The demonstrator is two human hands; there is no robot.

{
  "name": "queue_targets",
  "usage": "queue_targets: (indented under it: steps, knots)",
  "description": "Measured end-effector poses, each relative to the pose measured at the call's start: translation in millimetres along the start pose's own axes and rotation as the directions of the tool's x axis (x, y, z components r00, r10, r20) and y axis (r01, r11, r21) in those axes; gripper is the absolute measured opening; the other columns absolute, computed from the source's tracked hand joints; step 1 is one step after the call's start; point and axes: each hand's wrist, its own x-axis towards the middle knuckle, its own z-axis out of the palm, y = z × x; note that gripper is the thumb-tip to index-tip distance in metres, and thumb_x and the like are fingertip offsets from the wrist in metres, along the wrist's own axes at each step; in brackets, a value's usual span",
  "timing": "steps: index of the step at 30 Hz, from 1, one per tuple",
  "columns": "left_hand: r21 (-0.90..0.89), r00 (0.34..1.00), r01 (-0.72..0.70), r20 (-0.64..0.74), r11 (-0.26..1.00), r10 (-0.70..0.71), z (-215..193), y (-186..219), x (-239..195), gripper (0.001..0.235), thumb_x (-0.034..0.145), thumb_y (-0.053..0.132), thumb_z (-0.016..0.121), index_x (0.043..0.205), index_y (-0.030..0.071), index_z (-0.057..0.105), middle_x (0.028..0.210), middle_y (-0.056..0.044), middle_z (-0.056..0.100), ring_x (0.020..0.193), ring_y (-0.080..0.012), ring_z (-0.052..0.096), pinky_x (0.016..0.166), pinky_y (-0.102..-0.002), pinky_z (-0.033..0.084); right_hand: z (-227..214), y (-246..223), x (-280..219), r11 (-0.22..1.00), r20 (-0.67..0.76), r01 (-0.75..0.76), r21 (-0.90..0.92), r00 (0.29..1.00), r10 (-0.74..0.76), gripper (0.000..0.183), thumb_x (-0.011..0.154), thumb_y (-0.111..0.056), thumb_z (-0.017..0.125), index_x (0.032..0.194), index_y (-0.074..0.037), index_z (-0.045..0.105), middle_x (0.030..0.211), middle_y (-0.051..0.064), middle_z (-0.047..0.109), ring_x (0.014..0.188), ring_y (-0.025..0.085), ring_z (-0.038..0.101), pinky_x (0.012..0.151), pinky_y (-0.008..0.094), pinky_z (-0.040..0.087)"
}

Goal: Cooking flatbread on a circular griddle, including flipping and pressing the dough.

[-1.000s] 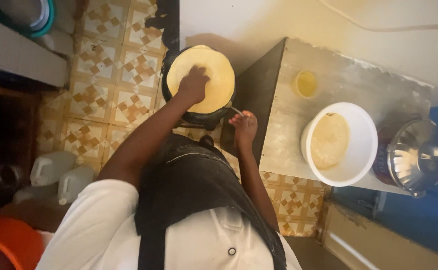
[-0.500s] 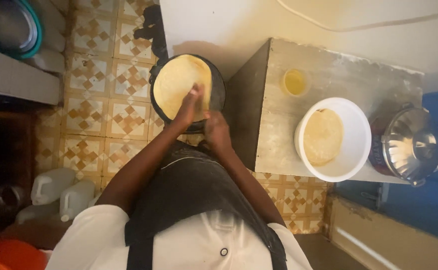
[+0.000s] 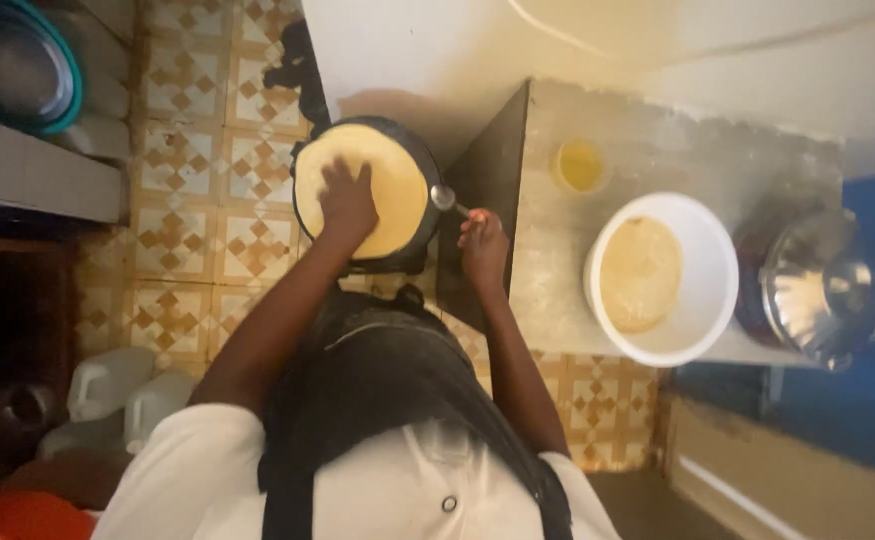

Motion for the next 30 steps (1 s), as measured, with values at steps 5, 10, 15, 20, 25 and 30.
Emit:
queue_targets:
  steps: [5, 10, 15, 20, 25, 30]
  knots:
    - [0.046, 0.989, -0.139, 0.066, 0.989, 0.136, 3, -13, -12, 0.085, 0.066, 0.017, 0.071, 0.141, 0.019, 0.031, 0.150, -0.016, 0.006, 0.136, -0.0393, 0.004, 0.096, -0.064, 0.027, 40, 49, 12, 0.887, 0.109, -0.136, 0.442, 0.989, 0.098, 0.034, 0.093, -0.032, 0.040, 0.097, -0.001, 0.053, 0.071, 0.012, 0.063, 0.057, 0.016, 0.062, 0.051, 0.026, 0.055]
    - [-0.473, 0.906, -0.402, -0.330, 0.784, 0.265, 45, -34, 2, 0.057, 0.084, 0.015, 0.049, 0.137, 0.001, 0.035, 0.143, -0.025, 0.024, 0.133, -0.0399, 0.016, 0.110, -0.047, 0.016, 68, -16, -10, 0.758, 0.099, -0.090, 0.646, 0.995, 0.033, 0.048, 0.089, -0.045, 0.051, 0.100, 0.002, 0.054, 0.076, 0.012, 0.058, 0.065, 0.017, 0.059, 0.058, 0.026, 0.054]
    - [-0.431, 0.943, -0.084, 0.258, -0.899, -0.211, 15, 2, -43, 0.060, 0.089, 0.059, 0.025, 0.131, 0.019, 0.040, 0.129, -0.010, 0.048, 0.101, -0.0226, 0.059, 0.085, -0.033, 0.050, 88, -25, -47, 0.809, 0.364, 0.503, -0.303, 0.846, -0.389, 0.031, 0.093, -0.040, 0.040, 0.114, -0.021, 0.052, 0.089, 0.009, 0.059, 0.072, 0.029, 0.064, 0.065, 0.043, 0.054]
    - [-0.849, 0.800, 0.133, 0.396, -0.511, -0.451, 47, 12, 1, 0.100, 0.068, 0.076, 0.044, 0.138, 0.009, 0.021, 0.142, -0.018, 0.023, 0.115, -0.0346, 0.036, 0.081, -0.043, 0.025, 69, -22, -49, 0.732, 0.296, 0.653, -0.195, 0.751, -0.591, 0.024, 0.095, -0.023, 0.042, 0.106, -0.005, 0.054, 0.088, 0.012, 0.059, 0.078, 0.028, 0.062, 0.068, 0.037, 0.053]
    - [-0.566, 0.985, -0.128, -0.172, 0.815, 0.036, 22, 2, -23, 0.064, 0.090, 0.045, 0.047, 0.138, 0.005, 0.032, 0.146, -0.020, 0.018, 0.136, -0.0377, 0.011, 0.113, -0.047, 0.009, 19, -28, -37, 0.981, 0.139, 0.172, -0.091, 0.978, -0.159, 0.039, 0.096, -0.031, 0.023, 0.103, -0.011, 0.056, 0.087, 0.010, 0.059, 0.088, 0.026, 0.059, 0.083, 0.039, 0.046]
    - [0.087, 0.957, -0.252, -0.128, 0.964, 0.261, 25, -15, 1, 0.106, 0.054, 0.037, 0.080, 0.139, -0.001, 0.029, 0.144, -0.026, 0.021, 0.131, -0.0467, 0.018, 0.099, -0.062, 0.026, -59, 13, -44, 0.979, -0.481, 0.000, 0.203, 0.871, 0.100, 0.037, 0.095, -0.041, 0.035, 0.101, -0.010, 0.056, 0.066, 0.001, 0.053, 0.051, 0.007, 0.049, 0.051, 0.019, 0.041]
